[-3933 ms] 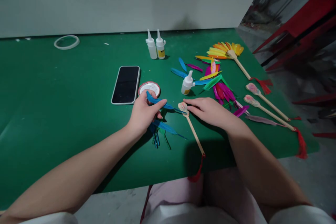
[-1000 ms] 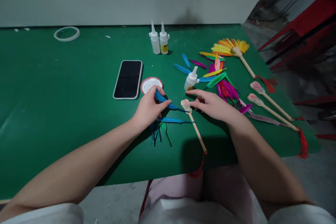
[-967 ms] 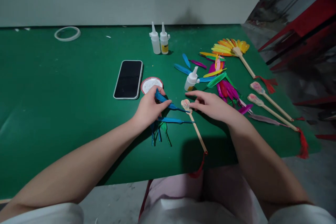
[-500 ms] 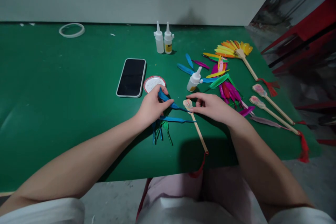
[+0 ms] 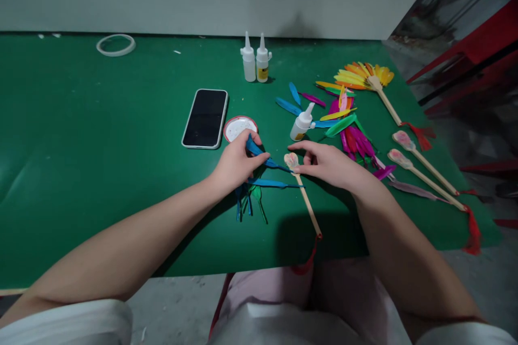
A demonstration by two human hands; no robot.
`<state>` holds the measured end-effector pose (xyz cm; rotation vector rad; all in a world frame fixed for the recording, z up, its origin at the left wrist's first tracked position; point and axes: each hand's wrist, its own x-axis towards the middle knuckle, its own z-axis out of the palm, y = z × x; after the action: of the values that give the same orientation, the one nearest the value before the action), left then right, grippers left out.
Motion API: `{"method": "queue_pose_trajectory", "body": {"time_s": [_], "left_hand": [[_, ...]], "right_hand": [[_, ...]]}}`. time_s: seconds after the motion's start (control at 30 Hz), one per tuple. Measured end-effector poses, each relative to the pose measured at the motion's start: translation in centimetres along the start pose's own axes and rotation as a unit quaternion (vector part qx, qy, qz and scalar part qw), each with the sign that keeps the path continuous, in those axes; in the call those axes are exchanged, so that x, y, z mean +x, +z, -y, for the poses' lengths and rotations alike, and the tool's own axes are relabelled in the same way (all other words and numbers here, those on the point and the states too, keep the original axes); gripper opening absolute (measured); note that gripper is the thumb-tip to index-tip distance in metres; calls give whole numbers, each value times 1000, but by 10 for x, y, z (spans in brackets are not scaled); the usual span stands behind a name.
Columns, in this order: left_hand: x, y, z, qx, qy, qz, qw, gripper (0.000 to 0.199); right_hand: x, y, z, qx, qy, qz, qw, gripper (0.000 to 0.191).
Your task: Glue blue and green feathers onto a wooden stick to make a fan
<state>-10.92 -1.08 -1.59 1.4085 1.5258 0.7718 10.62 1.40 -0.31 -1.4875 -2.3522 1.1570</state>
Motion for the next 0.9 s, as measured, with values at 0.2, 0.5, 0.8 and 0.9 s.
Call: {"method": "queue_pose_trajectory", "body": {"time_s": [0.2,0.5,0.8,0.9], "left_hand": [[0,-1,-1,8,-6,4,1000,29],[0,0,-1,5,6,2,1000,27],[-1,-1,-2,13,5,5,1000,26],[-1,-1,-1,16,4,6,1000,26]], "right_hand": [[-2,-1,-1,-1,-13,1,1000,39],[-4,4,4,-45,-2,-25,999,45],[-4,3,-1,-41,-32,-4,999,43],[-4,0,-3,-24,-38,11,999,45]]}}
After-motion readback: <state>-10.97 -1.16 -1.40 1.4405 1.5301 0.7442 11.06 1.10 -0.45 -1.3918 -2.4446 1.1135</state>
